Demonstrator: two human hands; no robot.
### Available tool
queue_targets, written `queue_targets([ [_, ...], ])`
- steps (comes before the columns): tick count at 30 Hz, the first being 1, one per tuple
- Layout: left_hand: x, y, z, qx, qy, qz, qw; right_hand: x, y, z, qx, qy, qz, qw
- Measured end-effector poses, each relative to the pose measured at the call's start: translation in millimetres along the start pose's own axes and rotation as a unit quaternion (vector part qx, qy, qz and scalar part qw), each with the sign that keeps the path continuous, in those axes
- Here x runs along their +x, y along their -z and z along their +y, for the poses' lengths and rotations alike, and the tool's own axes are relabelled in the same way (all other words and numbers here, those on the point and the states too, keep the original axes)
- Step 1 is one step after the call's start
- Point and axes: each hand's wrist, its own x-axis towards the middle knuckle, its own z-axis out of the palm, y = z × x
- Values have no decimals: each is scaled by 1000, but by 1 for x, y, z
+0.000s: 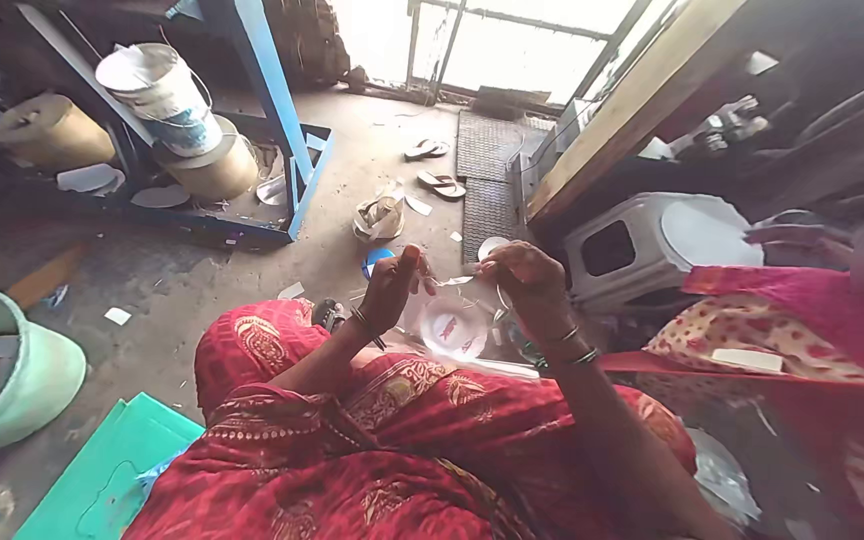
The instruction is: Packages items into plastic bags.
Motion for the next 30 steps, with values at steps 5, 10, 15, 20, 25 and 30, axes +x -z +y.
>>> queue_targets([
  [5,6,9,6,-22,23,-106,994,4,8,7,-25,11,24,999],
  [10,10,8,2,-37,28,-150,988,4,6,12,-69,-4,35,997],
  [15,10,1,-8,37,90,-50,994,3,-3,18,-224,47,70,971],
  [20,12,0,-14,0,158,48,986,-7,-27,-8,-283,75,71,953],
  [25,6,-9,-3,-146,214,32,965,-14,-60,1,-120,-14,-17,992],
  [30,4,-1,-4,-205,270,-27,940,-15,-67,14,-96,-2,2,995],
])
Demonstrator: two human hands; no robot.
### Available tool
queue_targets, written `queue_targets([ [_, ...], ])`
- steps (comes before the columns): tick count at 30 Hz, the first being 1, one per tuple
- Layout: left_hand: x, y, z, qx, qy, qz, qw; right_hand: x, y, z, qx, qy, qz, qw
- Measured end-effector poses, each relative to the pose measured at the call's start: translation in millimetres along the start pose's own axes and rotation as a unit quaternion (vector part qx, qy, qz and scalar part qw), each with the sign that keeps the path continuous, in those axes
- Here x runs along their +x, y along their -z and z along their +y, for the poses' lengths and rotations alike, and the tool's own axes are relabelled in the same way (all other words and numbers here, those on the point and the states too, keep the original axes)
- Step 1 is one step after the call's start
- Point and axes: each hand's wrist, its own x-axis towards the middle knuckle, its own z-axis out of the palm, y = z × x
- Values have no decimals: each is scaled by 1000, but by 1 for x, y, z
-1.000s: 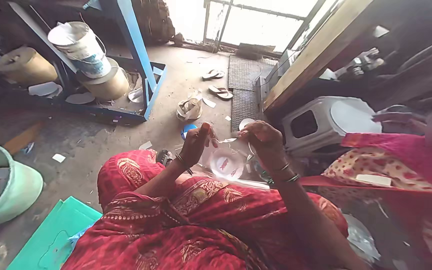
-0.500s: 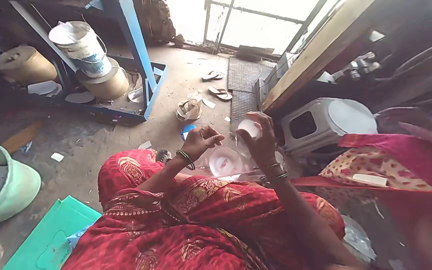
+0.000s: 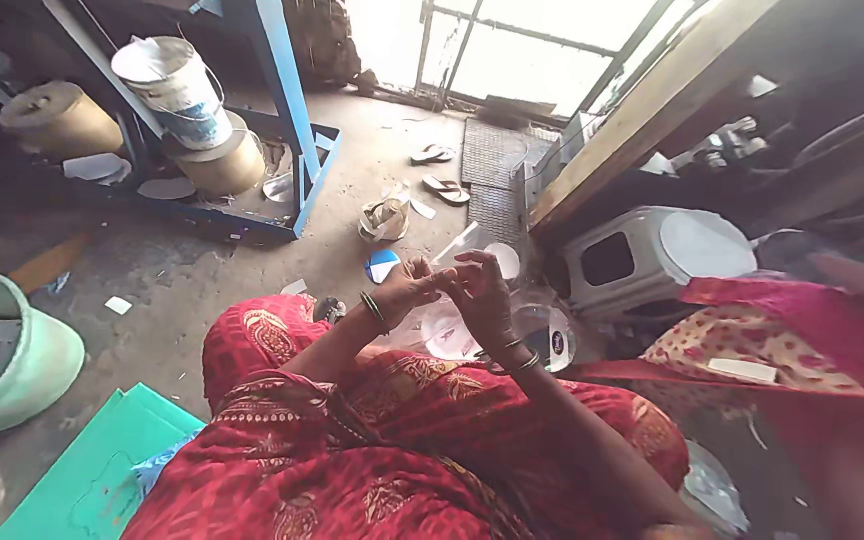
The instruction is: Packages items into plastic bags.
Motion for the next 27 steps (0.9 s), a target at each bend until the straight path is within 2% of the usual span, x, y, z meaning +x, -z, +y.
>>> queue_targets([
  [3,5,10,-3,-14,-1,-41,999,4,3,5,7,16,-11,1000],
  [6,4,14,2,-16,-5,-39,999,8,6,8,71,-30,-26,997],
  [10,10,21,8,53,-44,87,994,15,17,14,98,-82,5,992],
  [14,31,59,-11,134,-97,215,962,21,33,35,99,-67,91,989],
  [17,34,66,-10,204,-128,251,938,22,38,40,94,-93,103,986],
  [20,38,53,-5,260,-194,165,931,15,42,34,55,-97,74,991],
  [23,37,49,-4,283,-237,15,929,16,43,27,75,-87,65,991],
  [25,39,53,-7,363,-249,-34,897,20,45,32,96,-55,56,992],
  [27,37,52,-5,451,-230,-39,862,25,48,35,91,-43,31,994],
])
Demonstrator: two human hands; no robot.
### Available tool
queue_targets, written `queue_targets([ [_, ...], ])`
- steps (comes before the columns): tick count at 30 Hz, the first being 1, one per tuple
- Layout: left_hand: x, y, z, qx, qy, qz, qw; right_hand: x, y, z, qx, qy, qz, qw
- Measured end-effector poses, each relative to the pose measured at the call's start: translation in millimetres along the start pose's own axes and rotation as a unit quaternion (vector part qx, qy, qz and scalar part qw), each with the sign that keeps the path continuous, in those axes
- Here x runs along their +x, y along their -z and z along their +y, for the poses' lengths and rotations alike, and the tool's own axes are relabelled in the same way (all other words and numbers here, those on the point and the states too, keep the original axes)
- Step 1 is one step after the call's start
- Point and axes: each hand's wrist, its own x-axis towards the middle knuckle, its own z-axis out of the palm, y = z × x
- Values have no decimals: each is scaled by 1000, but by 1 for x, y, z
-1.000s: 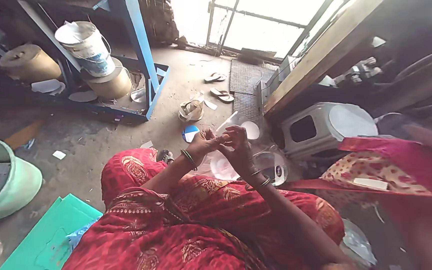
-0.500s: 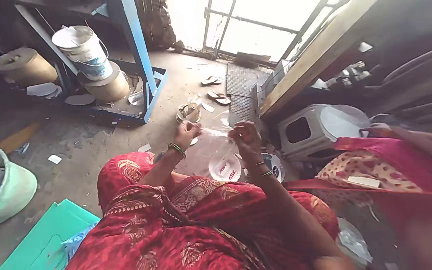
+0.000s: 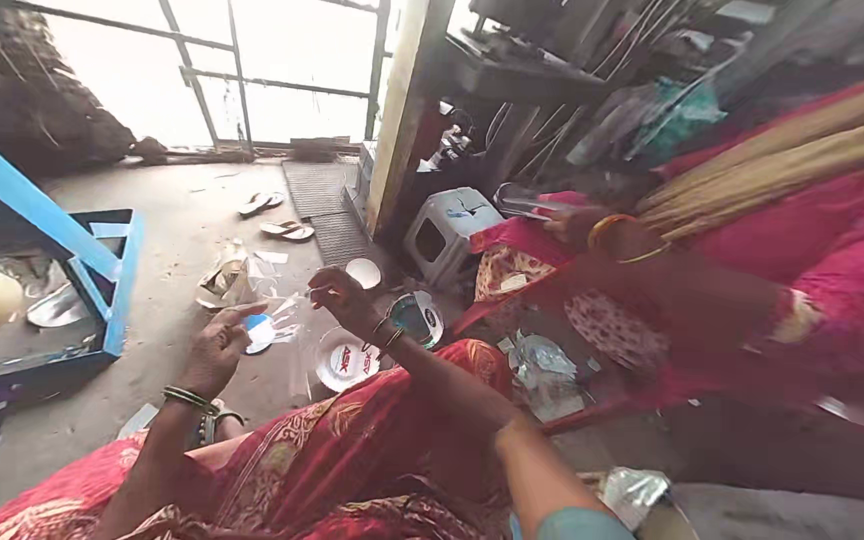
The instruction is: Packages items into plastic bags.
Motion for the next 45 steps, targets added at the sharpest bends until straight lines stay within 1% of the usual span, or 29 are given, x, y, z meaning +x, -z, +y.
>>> queue_targets([
  [3,4,-7,4,73,40,-21,996,1,17,-1,-66,12,-61,996],
  [5,4,-11,6,71,52,11,996,0,26,-2,-122,31,-117,985],
  [7,6,-13,9,55,76,35,995,0,31,-8,-170,11,-143,975],
  [10,11,-18,20,12,114,42,993,-2,33,-8,-254,-21,-117,960],
  [11,12,-17,26,4,120,40,992,-3,32,-9,-281,-10,-96,955],
  [14,13,-19,32,17,86,45,995,-3,25,-26,-314,107,-19,943],
  [16,13,-24,34,28,59,41,997,-7,13,-55,-308,156,-20,938],
  [18,11,-24,42,23,47,10,999,-14,-8,-74,-279,157,-56,946],
  [20,8,-25,48,8,35,-15,999,-18,-30,-69,-298,101,-109,943],
  [21,8,-25,49,3,23,-16,1000,-19,-38,-63,-341,43,-148,927],
  [22,7,-23,51,4,21,-19,1000,-18,-43,-56,-401,-28,-186,897],
  [23,6,-21,53,9,29,-23,999,-17,-46,-49,-468,-93,-218,852],
  [25,4,-17,53,35,68,-29,997,-16,-44,-43,-552,-158,-250,780],
  [26,3,-16,52,46,90,-30,994,-17,-42,-45,-560,-176,-270,763],
  [27,2,-17,50,52,102,-25,993,-20,-40,-48,-553,-184,-285,761],
  [28,0,-19,48,55,99,-15,993,-23,-38,-52,-535,-174,-288,775],
  [29,-1,-22,46,54,76,4,996,-27,-38,-55,-507,-140,-274,805],
  [32,1,-34,42,29,-40,58,997,-31,-45,-61,-389,-16,-178,904],
  [33,0,-37,45,20,-68,63,995,-30,-50,-58,-320,-16,-139,937],
  [35,-2,-42,54,14,-108,54,993,-25,-60,-49,-97,-89,-53,990],
  [36,-4,-44,60,16,-114,33,993,-22,-64,-41,46,-129,-24,990],
  [37,-7,-45,67,25,-108,3,994,-20,-64,-28,171,-146,-18,974],
  [38,-11,-41,81,47,-77,-49,995,-20,-60,-9,249,-130,-37,959],
  [39,-15,-32,101,73,-31,-109,991,-20,-55,12,282,-91,-63,953],
  [40,-16,-25,112,86,7,-152,985,-22,-55,4,279,-118,-48,952],
  [41,-18,-22,116,89,22,-162,982,-17,-72,-45,229,-292,84,925],
  [42,-19,-22,115,87,22,-157,984,-14,-82,-67,160,-357,132,911],
  [43,-20,-20,114,88,15,-150,985,-20,-83,-61,132,-319,126,930],
  [45,-18,-21,105,66,1,-136,988,-26,-75,-22,146,-164,98,971],
])
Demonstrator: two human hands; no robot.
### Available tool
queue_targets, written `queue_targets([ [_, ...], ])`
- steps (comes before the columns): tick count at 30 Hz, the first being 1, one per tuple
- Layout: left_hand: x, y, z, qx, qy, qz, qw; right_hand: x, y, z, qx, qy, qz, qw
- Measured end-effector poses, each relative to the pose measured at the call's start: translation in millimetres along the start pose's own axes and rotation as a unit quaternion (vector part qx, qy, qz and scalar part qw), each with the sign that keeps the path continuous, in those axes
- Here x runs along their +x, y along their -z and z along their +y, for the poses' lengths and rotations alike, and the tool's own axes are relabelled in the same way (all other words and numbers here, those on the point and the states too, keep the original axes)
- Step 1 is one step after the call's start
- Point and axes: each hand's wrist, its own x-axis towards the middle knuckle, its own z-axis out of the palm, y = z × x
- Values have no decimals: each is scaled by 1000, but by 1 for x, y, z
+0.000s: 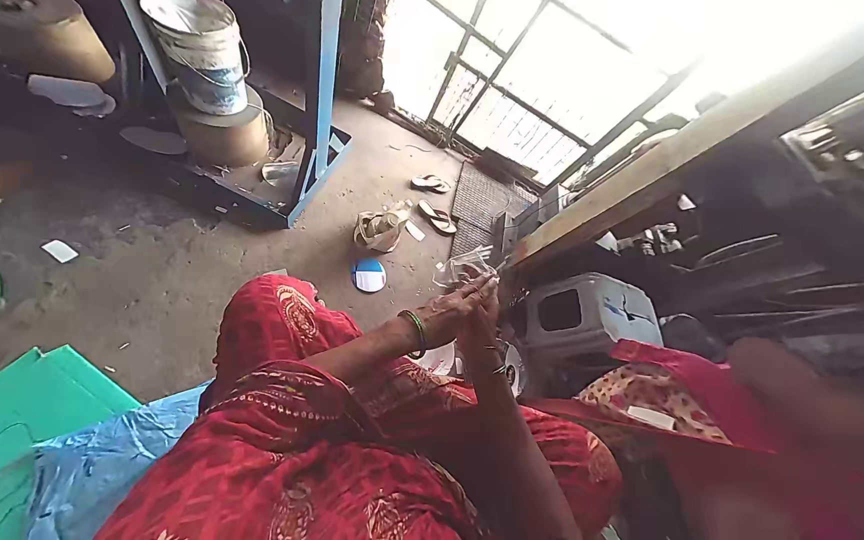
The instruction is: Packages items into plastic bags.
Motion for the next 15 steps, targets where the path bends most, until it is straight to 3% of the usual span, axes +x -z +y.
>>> queue_targets([
  [2,10,-21,-26,-27,-56,73,995,7,2,7,39,40,-16,998],
  [4,13,-29,-32,-32,-68,98,992,4,-3,2,78,18,-24,996],
  [9,12,-22,-29,-9,-6,142,990,7,-9,2,-16,-19,10,1000],
  [13,10,-16,-27,-10,-5,114,993,8,-5,6,2,-6,-74,997],
  [15,2,-12,-12,9,-8,72,997,-5,-13,-10,33,-60,-62,996],
])
